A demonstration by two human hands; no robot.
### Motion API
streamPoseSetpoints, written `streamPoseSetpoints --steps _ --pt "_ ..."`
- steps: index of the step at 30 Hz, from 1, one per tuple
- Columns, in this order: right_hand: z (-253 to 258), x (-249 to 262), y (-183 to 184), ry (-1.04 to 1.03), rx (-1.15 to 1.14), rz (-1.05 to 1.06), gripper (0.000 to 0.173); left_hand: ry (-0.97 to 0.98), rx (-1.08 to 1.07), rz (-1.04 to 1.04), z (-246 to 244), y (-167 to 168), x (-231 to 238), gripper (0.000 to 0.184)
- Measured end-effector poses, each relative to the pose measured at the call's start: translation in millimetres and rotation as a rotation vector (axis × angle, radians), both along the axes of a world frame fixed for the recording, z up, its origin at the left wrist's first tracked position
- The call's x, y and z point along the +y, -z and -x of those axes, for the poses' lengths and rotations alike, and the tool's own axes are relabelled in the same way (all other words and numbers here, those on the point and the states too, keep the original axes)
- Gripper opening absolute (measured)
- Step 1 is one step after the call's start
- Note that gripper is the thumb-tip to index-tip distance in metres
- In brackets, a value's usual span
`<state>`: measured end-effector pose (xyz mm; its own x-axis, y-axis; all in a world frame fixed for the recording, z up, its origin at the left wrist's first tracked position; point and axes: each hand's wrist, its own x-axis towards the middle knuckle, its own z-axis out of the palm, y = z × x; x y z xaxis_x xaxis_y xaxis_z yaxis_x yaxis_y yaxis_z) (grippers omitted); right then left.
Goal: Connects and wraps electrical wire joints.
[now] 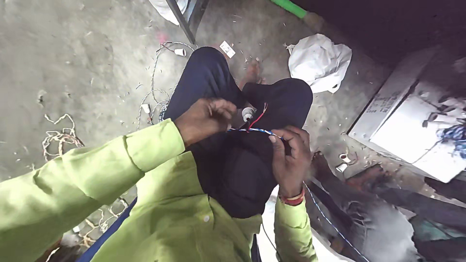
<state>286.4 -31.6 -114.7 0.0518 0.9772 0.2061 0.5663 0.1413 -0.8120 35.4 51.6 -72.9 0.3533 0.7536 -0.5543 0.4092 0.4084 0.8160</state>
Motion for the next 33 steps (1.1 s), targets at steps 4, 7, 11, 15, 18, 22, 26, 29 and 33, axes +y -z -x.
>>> streamPoseSetpoints --steps 4,7,11,15,18,22,26,29,33 --pt "0 -5 0 0.015 0.076 -0.051 0.016 0.134 -0.121 -0.129 -16 4 8 0.026" --pt "1 -4 -3 0.026 0.119 -0.083 0.014 0.354 -0.21 -0.237 -29 10 20 0.022" --pt "-4 -6 -3 0.038 0.13 -0.086 0.013 0.432 -0.245 -0.03 -43 -2 32 0.022" --pt "-3 -7 4 0.038 0.158 -0.069 0.014 0.494 -0.167 0.205 -47 -14 41 0.033" --pt "2 -8 8 0.054 0.164 -0.059 0.013 0.523 -0.107 0.226 -47 -12 43 0.027" --pt "6 -7 10 0.071 0.166 -0.052 0.013 0.548 -0.097 0.243 -38 -7 42 0.016" --pt "5 -6 11 0.092 0.192 -0.01 0.013 0.57 -0.093 0.24 -33 -3 41 0.017" --pt "5 -3 12 0.101 0.199 0.004 0.014 0.521 -0.134 0.256 -33 -5 41 0.02" --pt "2 0 13 0.101 0.212 -0.013 0.013 0.447 -0.164 0.212 -38 1 35 0.02"
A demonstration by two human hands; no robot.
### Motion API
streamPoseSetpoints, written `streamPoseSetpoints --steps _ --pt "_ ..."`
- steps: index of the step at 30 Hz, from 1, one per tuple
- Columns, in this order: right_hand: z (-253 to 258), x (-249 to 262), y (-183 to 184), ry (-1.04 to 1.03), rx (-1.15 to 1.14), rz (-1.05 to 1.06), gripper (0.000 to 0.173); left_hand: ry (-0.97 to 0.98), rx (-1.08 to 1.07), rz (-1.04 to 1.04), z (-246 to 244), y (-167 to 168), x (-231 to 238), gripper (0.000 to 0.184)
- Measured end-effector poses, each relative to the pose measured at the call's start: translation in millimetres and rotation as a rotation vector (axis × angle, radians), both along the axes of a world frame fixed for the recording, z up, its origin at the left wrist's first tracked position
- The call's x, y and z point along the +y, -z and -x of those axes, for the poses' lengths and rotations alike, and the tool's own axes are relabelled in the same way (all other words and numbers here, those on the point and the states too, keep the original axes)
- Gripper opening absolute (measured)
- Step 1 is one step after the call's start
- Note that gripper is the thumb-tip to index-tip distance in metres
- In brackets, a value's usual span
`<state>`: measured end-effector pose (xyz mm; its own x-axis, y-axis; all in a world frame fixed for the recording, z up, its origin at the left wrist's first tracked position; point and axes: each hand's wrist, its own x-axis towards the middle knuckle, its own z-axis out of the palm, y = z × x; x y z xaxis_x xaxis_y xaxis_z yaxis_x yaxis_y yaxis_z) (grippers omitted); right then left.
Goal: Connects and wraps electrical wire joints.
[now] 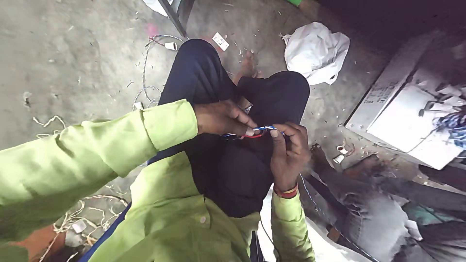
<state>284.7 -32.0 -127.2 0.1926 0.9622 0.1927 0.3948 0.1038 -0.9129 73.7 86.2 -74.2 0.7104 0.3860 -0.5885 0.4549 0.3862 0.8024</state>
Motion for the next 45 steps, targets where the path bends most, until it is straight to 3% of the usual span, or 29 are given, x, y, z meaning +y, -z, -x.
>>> streamPoseSetpoints --steps 9,19,25,32,35,41,45 --pt "1 -2 -1 -0.03 -0.044 -0.024 0.018 -0.239 0.026 0.125 -3 4 -16 0.019" --pt "-3 -4 -4 -0.06 -0.205 -0.07 0.012 -0.323 0.037 0.334 -3 -1 -20 0.02" --pt "-7 -3 -3 -0.129 -0.206 -0.083 0.015 -0.284 0.095 0.273 -2 2 -21 0.016" --pt "-9 0 -13 -0.175 -0.123 0.041 0.021 -0.376 0.114 0.27 -11 -9 -21 0.01" --pt "-5 1 -18 -0.183 -0.058 0.111 0.02 -0.286 0.209 0.128 -16 -13 -20 0.008" --pt "5 10 -28 -0.123 -0.024 0.286 0.015 -0.118 0.131 -0.289 -9 -4 -19 0.008" --pt "6 18 -37 -0.134 0.026 0.385 0.017 -0.034 -0.044 -0.532 -9 0 -19 0.007"
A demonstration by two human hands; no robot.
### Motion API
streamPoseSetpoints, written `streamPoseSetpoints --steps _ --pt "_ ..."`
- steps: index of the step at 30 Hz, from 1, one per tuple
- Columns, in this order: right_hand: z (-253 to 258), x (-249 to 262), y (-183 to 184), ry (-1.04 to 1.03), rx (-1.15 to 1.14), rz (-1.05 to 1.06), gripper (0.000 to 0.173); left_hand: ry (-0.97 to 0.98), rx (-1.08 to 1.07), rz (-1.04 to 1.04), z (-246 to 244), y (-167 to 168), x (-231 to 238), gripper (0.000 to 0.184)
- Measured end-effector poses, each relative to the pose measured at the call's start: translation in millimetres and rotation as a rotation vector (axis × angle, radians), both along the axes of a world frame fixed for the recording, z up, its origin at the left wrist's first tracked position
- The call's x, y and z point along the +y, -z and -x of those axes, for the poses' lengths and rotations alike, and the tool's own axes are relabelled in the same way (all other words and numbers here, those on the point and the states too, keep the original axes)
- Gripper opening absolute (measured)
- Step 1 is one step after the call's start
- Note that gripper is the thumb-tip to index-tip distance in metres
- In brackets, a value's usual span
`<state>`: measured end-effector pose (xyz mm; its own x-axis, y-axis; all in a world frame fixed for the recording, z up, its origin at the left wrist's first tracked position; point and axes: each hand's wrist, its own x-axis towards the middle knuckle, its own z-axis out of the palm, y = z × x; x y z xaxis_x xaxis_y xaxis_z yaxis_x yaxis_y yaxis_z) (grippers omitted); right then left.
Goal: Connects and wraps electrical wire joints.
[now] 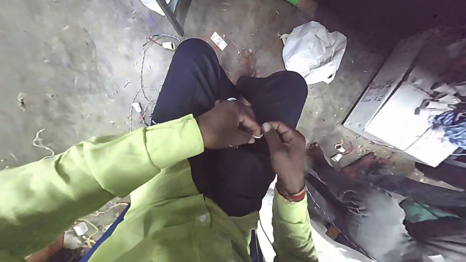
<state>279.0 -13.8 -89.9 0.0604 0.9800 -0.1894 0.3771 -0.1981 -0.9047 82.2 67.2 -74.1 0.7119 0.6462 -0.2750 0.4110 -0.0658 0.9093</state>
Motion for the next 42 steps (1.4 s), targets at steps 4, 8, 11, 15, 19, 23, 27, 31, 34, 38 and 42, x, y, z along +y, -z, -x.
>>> streamPoseSetpoints --steps 4,8,11,15,19,23,27,31,34,38,42 --pt "2 4 -5 -0.064 -0.083 0.055 0.015 0.081 -0.126 -0.105 0 6 -2 0.008" --pt "11 3 -3 -0.095 -0.26 0.051 0.014 0.125 -0.043 -0.122 1 6 -7 0.011" --pt "20 4 3 -0.046 -0.341 0.001 0.016 0.133 -0.005 -0.12 3 3 -1 0.011" --pt "23 6 14 0.065 -0.375 -0.069 0.018 -0.082 -0.053 0.178 5 9 -2 0.008" --pt "19 -4 21 0.165 -0.324 -0.336 0.022 -0.283 -0.071 0.352 5 17 -17 0.008" --pt "21 -17 7 0.045 -0.155 -0.482 0.021 -0.314 -0.093 0.369 6 17 -20 0.007" --pt "34 -21 -1 -0.094 -0.137 -0.421 0.038 -0.3 -0.144 0.28 5 22 -20 0.012" --pt "44 -16 -3 -0.082 -0.144 -0.36 0.03 -0.344 -0.072 0.183 4 23 -27 0.015" --pt "42 -17 -7 -0.06 -0.113 -0.321 0.012 -0.328 0.033 0.164 6 24 -25 0.011" --pt "28 -22 -12 -0.052 -0.108 -0.245 0.011 -0.311 0.065 0.124 6 23 -28 0.011" --pt "14 -25 -11 -0.038 -0.173 -0.174 0.012 -0.315 0.036 0.207 5 21 -22 0.008"
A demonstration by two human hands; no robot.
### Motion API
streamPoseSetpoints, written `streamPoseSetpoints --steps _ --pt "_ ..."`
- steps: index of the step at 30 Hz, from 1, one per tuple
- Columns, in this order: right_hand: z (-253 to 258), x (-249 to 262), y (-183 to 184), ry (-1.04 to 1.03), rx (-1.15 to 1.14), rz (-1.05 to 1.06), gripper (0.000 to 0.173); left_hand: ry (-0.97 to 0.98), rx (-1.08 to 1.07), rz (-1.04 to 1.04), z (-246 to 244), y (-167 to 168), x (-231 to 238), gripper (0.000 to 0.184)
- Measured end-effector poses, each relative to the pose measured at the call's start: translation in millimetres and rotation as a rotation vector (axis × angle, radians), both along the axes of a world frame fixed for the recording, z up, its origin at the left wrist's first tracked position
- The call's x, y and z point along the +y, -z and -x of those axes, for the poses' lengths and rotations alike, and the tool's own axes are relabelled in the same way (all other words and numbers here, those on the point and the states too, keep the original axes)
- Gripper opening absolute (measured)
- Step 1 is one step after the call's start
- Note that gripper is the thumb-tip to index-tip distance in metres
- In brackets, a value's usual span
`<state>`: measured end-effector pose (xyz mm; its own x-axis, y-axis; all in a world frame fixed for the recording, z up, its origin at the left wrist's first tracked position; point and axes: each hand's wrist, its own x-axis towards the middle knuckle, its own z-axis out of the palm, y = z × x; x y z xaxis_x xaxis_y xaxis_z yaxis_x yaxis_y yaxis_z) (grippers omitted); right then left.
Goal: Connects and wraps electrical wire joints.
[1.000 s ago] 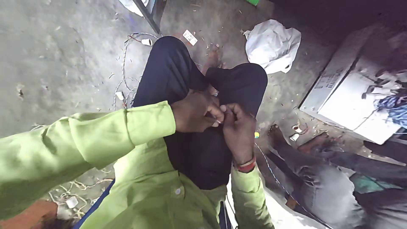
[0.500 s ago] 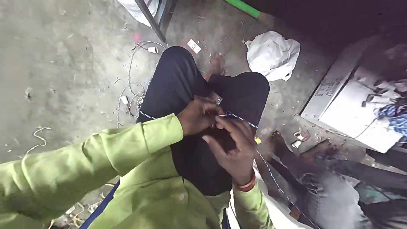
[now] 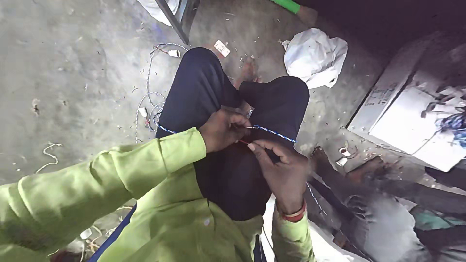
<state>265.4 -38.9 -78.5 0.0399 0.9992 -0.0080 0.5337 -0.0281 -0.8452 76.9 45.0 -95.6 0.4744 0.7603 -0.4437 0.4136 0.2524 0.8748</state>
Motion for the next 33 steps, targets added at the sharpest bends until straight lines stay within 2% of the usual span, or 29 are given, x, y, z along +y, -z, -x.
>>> streamPoseSetpoints --steps 8,14,17,27,33 --pt "-20 2 3 -0.143 -0.115 0.037 0.018 0.0 0.011 0.027 2 -3 1 0.007" --pt "-16 15 24 -0.128 -0.154 -0.216 0.015 0.051 0.015 -0.07 5 -3 -4 0.009" --pt "-16 20 29 -0.146 -0.179 -0.234 0.014 0.059 0.003 -0.087 8 -2 -6 0.01" --pt "-23 26 27 -0.223 -0.12 -0.14 0.014 0.016 0.001 0.147 2 -14 -1 0.008" --pt "-22 25 25 -0.192 -0.13 -0.108 0.014 -0.015 -0.058 0.228 0 -15 1 0.01"
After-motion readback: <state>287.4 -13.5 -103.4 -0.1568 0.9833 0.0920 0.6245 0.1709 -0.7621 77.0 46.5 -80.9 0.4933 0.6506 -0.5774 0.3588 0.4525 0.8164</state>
